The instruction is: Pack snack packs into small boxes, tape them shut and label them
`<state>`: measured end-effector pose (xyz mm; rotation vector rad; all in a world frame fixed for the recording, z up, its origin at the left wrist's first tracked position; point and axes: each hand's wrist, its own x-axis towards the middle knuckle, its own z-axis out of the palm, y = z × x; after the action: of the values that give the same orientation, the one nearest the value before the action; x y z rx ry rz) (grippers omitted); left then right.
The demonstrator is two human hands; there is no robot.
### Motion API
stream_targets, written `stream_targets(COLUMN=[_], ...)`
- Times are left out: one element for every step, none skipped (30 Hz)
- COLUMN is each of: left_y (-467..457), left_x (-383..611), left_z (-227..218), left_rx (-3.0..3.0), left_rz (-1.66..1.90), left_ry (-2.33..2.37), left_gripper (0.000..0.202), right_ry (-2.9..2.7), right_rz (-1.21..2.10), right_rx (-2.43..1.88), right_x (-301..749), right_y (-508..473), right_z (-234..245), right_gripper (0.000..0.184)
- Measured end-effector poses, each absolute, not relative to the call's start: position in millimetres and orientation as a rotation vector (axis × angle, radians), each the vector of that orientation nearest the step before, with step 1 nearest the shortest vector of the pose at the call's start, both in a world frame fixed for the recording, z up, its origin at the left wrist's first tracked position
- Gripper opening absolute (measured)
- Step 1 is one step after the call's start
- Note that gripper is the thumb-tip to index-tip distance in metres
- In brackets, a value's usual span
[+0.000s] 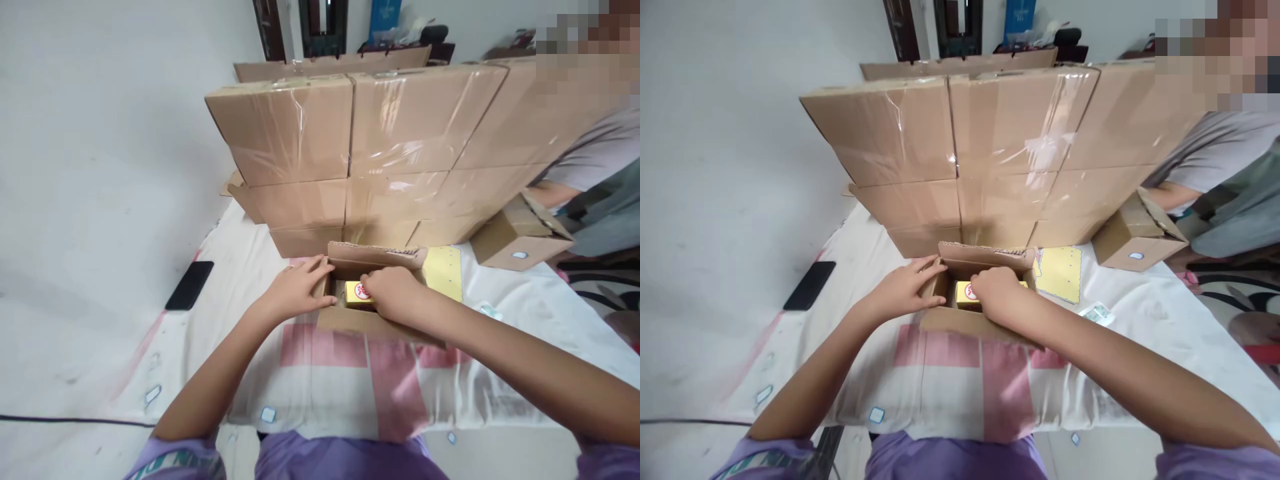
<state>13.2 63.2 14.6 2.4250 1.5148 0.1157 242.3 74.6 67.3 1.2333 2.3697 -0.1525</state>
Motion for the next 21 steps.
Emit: stream_targets(left_y=[62.9, 62.4, 61.7, 60.8, 59.8, 58.6, 57.4, 56.1, 54.8, 53.3, 51.9, 50.3, 48.6, 46.8, 45.1, 43.4, 41.8, 40.5, 39.5, 38.8, 38.5], left_x=[12.8, 12.2, 11.4, 10.7, 10.0, 9.5, 9.2, 9.1, 9.3, 9.7, 10.2, 10.9, 11.6, 12.4, 13.3, 14.2, 15.2, 16.1, 17.0, 17.8, 18.3], left_z=[12.7, 10.8, 8.9, 7.2, 5.6, 4.2, 3.1, 2.2, 1.5, 0.9, 0.3, -0.5, -1.6, -3.1, -5.0, -7.1, -9.3, -11.5, -13.6, -15.3, -16.9], left_rx=[2.424, 2.422, 2.418, 2.411, 2.399, 2.385, 2.373, 2.364, 2.361, 2.365, 2.373, 2.381, 2.385, 2.385, 2.381, 2.372, 2.361, 2.348, 2.333, 2.317, 2.301], left_rz=[0.129, 0.148, 0.171, 0.193, 0.214, 0.232, 0.244, 0.256, 0.271, 0.287, 0.304, 0.320, 0.336, 0.352, 0.374, 0.404, 0.442, 0.482, 0.520, 0.550, 0.572], left_ry=[1.513, 1.509, 1.506, 1.501, 1.498, 1.498, 1.501, 1.505, 1.511, 1.517, 1.522, 1.525, 1.525, 1.525, 1.522, 1.518, 1.515, 1.509, 1.503, 1.497, 1.492], left_gripper=[0.073, 0.071, 0.070, 0.070, 0.069, 0.069, 0.069, 0.069, 0.068, 0.067, 0.067, 0.067, 0.067, 0.068, 0.068, 0.068, 0.068, 0.068, 0.068, 0.067, 0.067], right_ry=[2.323, 2.304, 2.305, 2.318, 2.331, 2.339, 2.345, 2.349, 2.355, 2.373, 2.401, 2.440, 2.482, 2.520, 2.555, 2.585, 2.609, 2.629, 2.646, 2.662, 2.674], right_rz=[-0.154, -0.152, -0.149, -0.142, -0.133, -0.125, -0.117, -0.108, -0.096, -0.080, -0.063, -0.047, -0.034, -0.026, -0.023, -0.024, -0.028, -0.032, -0.036, -0.039, -0.042], right_rx=[1.215, 1.204, 1.199, 1.203, 1.215, 1.231, 1.245, 1.256, 1.259, 1.251, 1.230, 1.203, 1.174, 1.150, 1.131, 1.120, 1.115, 1.116, 1.120, 1.127, 1.135], right_x=[234.9, 229.6, 226.5, 225.3, 225.7, 227.1, 229.1, 231.4, 233.7, 236.1, 238.6, 241.4, 244.6, 248.3, 252.5, 256.9, 261.2, 265.1, 268.2, 270.1, 270.9], right_y=[76.5, 78.3, 79.9, 81.0, 81.6, 81.6, 81.2, 80.5, 79.5, 78.6, 77.9, 77.6, 77.6, 78.0, 78.7, 79.6, 80.6, 81.7, 82.8, 84.0, 85.1], right_z=[67.8, 68.0, 67.9, 67.5, 66.8, 66.0, 65.0, 64.0, 62.8, 61.4, 59.7, 57.7, 55.3, 52.5, 49.4, 46.1, 42.7, 39.3, 35.8, 32.6, 29.5], right_gripper=[0.038, 0.037, 0.037, 0.037, 0.038, 0.041, 0.043, 0.045, 0.046, 0.048, 0.049, 0.052, 0.055, 0.059, 0.061, 0.063, 0.063, 0.063, 0.063, 0.063, 0.063])
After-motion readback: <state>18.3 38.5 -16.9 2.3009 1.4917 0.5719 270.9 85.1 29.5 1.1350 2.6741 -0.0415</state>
